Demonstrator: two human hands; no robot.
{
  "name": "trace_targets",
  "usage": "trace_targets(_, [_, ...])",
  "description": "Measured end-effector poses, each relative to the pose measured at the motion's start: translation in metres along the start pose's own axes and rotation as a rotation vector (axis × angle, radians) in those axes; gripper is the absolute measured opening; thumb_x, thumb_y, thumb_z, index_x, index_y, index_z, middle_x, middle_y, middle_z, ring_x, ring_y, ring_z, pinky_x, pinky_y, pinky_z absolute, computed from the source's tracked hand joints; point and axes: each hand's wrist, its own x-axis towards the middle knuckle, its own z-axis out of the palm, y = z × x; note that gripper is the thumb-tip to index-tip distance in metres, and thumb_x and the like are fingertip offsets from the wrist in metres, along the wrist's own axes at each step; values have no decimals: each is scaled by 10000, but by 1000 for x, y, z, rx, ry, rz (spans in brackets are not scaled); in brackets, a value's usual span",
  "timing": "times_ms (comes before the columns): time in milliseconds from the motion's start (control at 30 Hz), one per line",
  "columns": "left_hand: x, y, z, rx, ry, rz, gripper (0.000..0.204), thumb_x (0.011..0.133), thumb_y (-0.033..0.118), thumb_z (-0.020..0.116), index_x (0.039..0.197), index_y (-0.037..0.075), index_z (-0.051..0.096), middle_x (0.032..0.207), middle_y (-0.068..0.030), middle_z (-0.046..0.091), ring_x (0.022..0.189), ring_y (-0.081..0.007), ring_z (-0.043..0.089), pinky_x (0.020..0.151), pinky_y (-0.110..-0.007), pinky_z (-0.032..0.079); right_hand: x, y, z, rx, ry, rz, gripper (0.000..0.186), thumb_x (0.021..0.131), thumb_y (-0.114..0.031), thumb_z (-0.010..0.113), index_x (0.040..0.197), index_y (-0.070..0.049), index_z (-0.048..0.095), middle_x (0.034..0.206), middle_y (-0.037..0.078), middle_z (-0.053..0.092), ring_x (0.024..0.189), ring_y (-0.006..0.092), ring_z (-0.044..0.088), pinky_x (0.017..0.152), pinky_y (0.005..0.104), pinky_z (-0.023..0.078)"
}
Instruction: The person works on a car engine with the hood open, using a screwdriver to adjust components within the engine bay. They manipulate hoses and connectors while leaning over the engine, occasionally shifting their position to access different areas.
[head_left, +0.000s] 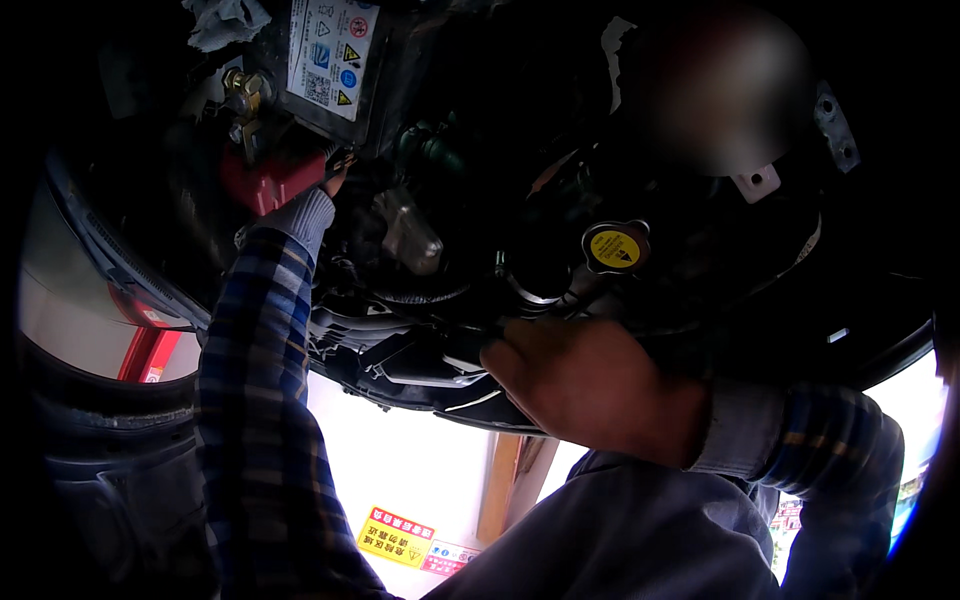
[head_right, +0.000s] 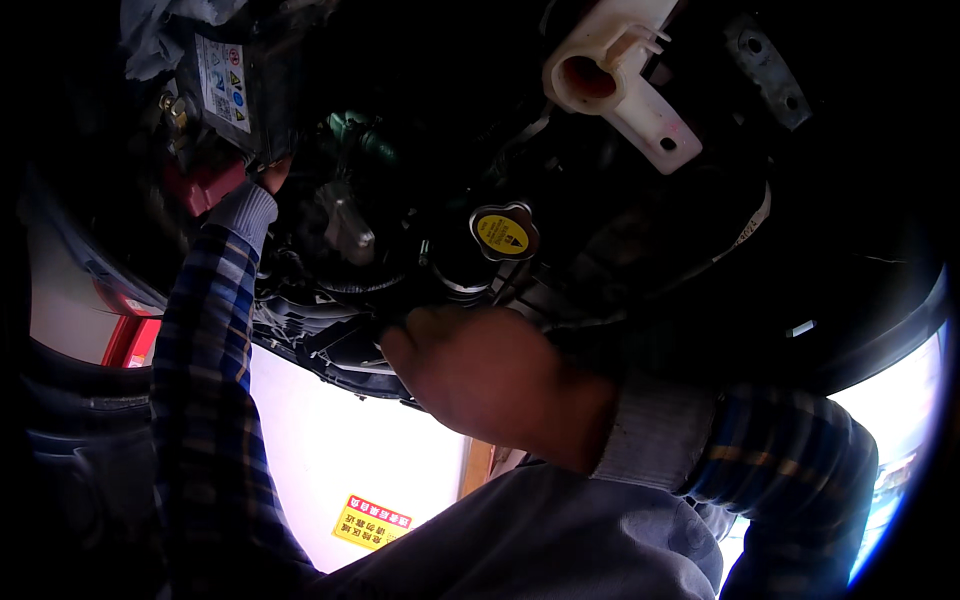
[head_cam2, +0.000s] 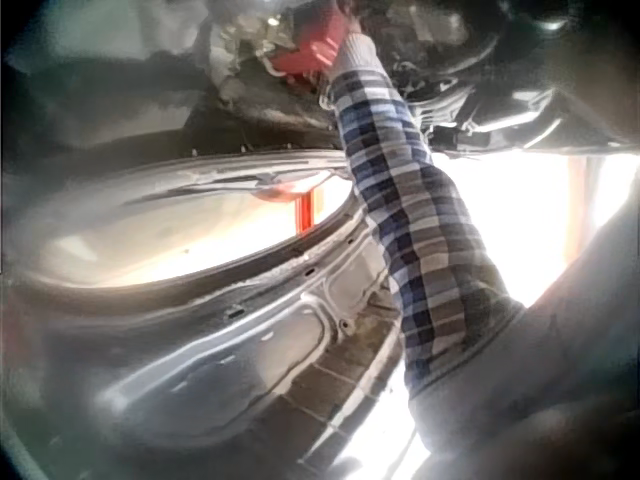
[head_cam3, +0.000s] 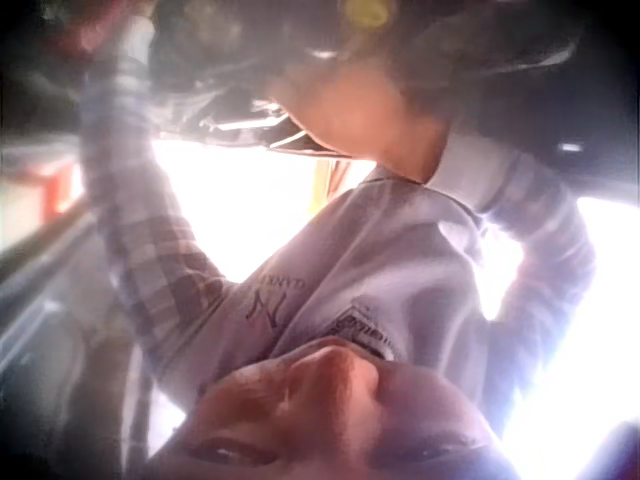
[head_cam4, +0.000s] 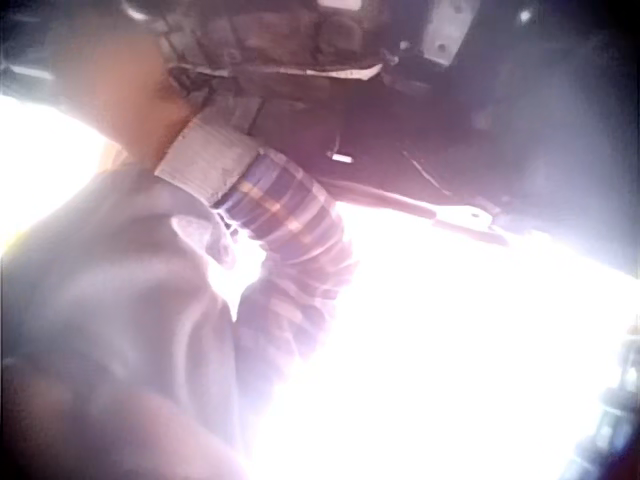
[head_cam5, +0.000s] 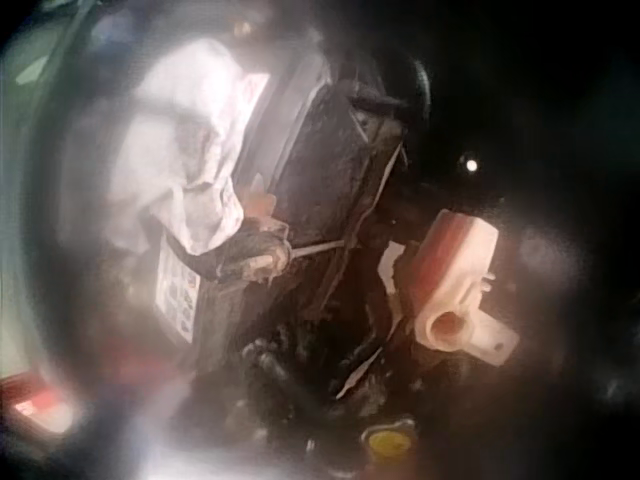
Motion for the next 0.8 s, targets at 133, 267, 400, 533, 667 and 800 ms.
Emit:
trace_targets(133, [-2, 1, 2, -9, 11, 0, 348, 946, 370, 591, 1127, 101, 716, 1038, -93, 749, 826, -238, 709, 721, -406, 577, -5, -12, 6, 70, 6, -55, 166, 892, -142, 654, 1012, -29, 630, 782, 79, 585, 705, 175, 645, 477, 321, 504])
trace_targets(267, [6, 1, -3, -4, 54, 9, 341, 942, 361, 592, 1120, 100, 720, 1039, -96, 750, 831, -241, 711, 723, -409, 577, -5, -2, 7, -178, 13, -150, 164, 902, -153, 651, 1005, -27, 636, 747, 72, 587, 662, 173, 642, 474, 323, 501])
trace_targets(400, [-5, -6, -2, 10, 92, -1, 334, 937, 352, 593, 1112, 99, 724, 1039, -99, 750, 836, -244, 714, 726, -411, 578, -7, 6, 9, -347, 18, -173, 165, 891, -131, 652, 1005, -11, 650, 737, 65, 610, 652, 177, 647, 511, 315, 512])
trace_targets(533, [-3, -4, -7, 24, 140, 15, 327, 932, 342, 594, 1105, 99, 728, 1040, -102, 751, 841, -247, 716, 728, -414, 578, -5, 7, 7, -426, 2, -243, 143, 867, -118, 661, 966, -14, 667, 757, 65, 626, 676, 187, 663, 539, 321, 526])
trace_targets(667, [-6, -4, -6, 29, 163, 16, 321, 928, 333, 595, 1097, 98, 732, 1040, -106, 752, 846, -250, 718, 730, -417, 578, -4, 6, 7, -431, 31, -237, 134, 850, -129, 667, 946, -36, 676, 770, 53, 636, 692, 183, 670, 549, 324, 535])
trace_targets(800, [-6, -9, -5, 28, 181, -3, 314, 923, 323, 596, 1090, 97, 736, 1040, -109, 752, 851, -253, 721, 733, -419, 578, 1, 7, 5, -459, 37, -205, 116, 855, -149, 660, 931, -63, 675, 775, 40, 638, 689, 170, 663, 544, 320, 530])
